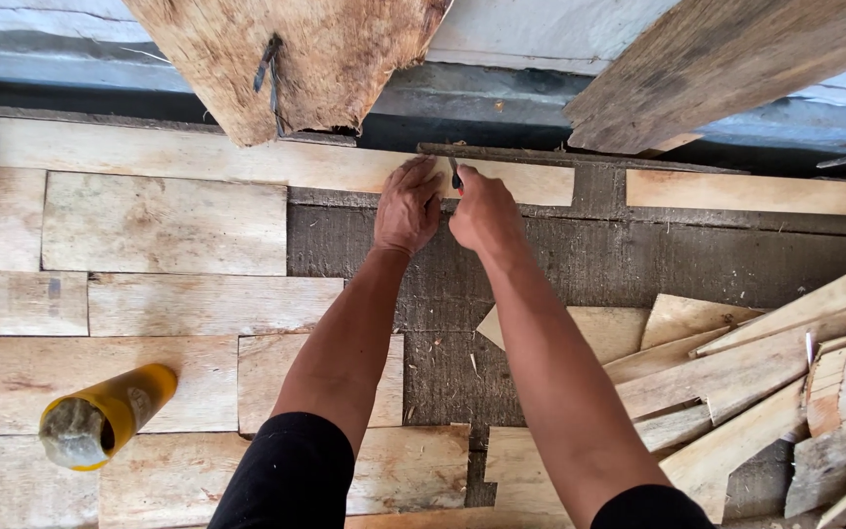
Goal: The person arranges wooden planks on a workbench, uses a utility knife to trim and score pieces, and fits them into gaps to form a continuous surface. They repeatedly pick, cut, and place planks, adjusting positions to align edges.
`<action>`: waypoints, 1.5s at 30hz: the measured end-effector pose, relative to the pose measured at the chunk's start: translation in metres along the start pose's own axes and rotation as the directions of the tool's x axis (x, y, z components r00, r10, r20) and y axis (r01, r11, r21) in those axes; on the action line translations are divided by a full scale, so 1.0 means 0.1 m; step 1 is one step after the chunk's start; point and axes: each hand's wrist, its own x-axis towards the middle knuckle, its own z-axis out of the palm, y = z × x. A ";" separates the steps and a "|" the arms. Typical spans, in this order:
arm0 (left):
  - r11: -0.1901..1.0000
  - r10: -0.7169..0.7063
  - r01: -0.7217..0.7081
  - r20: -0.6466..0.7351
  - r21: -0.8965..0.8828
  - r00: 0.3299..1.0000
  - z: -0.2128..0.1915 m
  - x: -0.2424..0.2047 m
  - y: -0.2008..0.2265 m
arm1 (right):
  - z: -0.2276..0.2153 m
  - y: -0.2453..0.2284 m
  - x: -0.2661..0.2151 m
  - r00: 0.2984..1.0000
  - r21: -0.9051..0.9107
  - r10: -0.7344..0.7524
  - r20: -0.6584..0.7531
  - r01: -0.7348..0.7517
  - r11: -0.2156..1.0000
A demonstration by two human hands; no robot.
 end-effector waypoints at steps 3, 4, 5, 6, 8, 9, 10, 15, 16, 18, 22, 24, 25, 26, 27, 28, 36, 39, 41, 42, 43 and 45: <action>1.000 -0.007 0.007 0.013 0.001 1.000 -0.03 0.02 0.03 | -0.22 -0.11 -0.04 0.995 -0.085 -0.060 0.076 0.066 0.994; 1.000 -0.005 0.005 0.010 0.000 1.000 -0.03 0.02 0.02 | -0.22 -0.13 -0.05 0.996 -0.086 -0.060 0.072 0.066 0.994; 1.000 -0.010 0.010 0.007 0.004 1.000 -0.04 0.03 0.02 | -0.23 -0.14 -0.06 0.994 -0.118 -0.050 0.102 0.062 0.991; 1.000 -0.015 0.015 0.004 0.009 1.000 -0.04 0.04 0.01 | -0.23 -0.16 -0.06 0.991 -0.149 -0.038 0.132 0.058 0.987; 1.000 -0.009 0.009 0.004 -0.006 1.000 -0.02 0.03 0.04 | -0.20 -0.09 -0.19 0.992 -0.151 -0.058 0.114 0.075 0.986; 1.000 -0.006 0.006 0.004 -0.011 1.000 -0.03 0.02 0.03 | -0.17 -0.08 -0.25 0.991 -0.148 -0.086 0.101 0.100 0.984; 1.000 -0.009 0.009 0.003 -0.011 1.000 -0.02 0.01 0.02 | -0.13 -0.06 -0.29 0.991 -0.150 -0.087 0.103 0.102 0.983; 1.000 0.018 -0.018 -0.010 0.016 1.000 0.02 0.00 -0.01 | -0.01 0.02 -0.50 0.995 -0.088 -0.062 0.085 0.069 0.994; 1.000 0.020 -0.020 -0.008 0.015 1.000 0.02 -0.01 -0.01 | -0.02 0.01 -0.56 0.995 -0.087 -0.059 0.084 0.066 0.994; 1.000 0.015 -0.016 -0.031 -0.022 0.999 -0.01 0.01 -0.04 | -0.05 -0.04 -0.66 0.988 -0.127 -0.015 0.154 0.035 0.991; 0.999 0.051 -0.052 -0.036 -0.016 0.998 0.02 0.07 -0.05 | 0.19 0.34 -0.71 0.984 -0.038 -0.063 0.167 0.070 0.997; 1.000 0.005 -0.006 -0.004 -0.028 1.000 0.03 -0.08 -0.02 | 0.15 0.44 -0.94 0.957 -0.066 0.086 0.278 -0.071 0.995; 1.000 0.009 -0.009 -0.004 -0.030 1.000 0.02 -0.05 -0.01 | 0.18 0.60 -0.97 0.957 -0.065 0.088 0.275 -0.073 0.995; 0.999 0.018 -0.018 -0.014 -0.034 1.000 0.00 -0.02 0.00 | 0.20 0.76 -1.01 0.916 -0.069 0.107 0.386 -0.086 0.994; 0.999 0.025 -0.026 -0.024 -0.037 0.999 -0.02 0.01 0.02 | 0.21 0.93 -1.04 0.862 -0.075 0.121 0.492 -0.097 0.992; 0.999 0.027 -0.028 -0.025 -0.038 0.999 -0.03 0.01 0.04 | 0.20 0.99 -1.06 0.863 -0.075 0.121 0.490 -0.097 0.992; 0.997 -0.017 0.012 0.083 0.070 0.996 -0.05 0.02 0.11 | 0.05 1.44 -0.52 0.960 -0.005 0.076 0.269 -0.077 0.997; 0.996 -0.038 0.031 0.082 0.079 0.996 -0.05 0.05 0.11 | 0.10 1.67 -0.07 0.945 -0.033 0.050 -0.322 -0.064 0.997; 0.994 -0.043 0.033 0.097 0.100 0.994 -0.05 0.05 0.11 | 0.38 2.05 0.37 0.920 -0.030 0.004 -0.392 -0.017 0.999; 0.992 -0.049 0.035 0.111 0.118 0.993 -0.06 0.04 0.12 | 0.53 2.23 0.58 0.887 -0.034 -0.041 -0.461 0.029 0.999; 0.992 -0.050 0.037 0.112 0.119 0.992 -0.05 0.05 0.11 | 0.47 2.17 0.62 0.887 -0.033 -0.042 -0.459 0.030 0.999; 0.989 -0.044 0.028 0.110 0.142 0.993 -0.02 0.05 0.11 | 0.37 2.05 0.69 0.916 0.060 0.118 -0.383 -0.103 0.993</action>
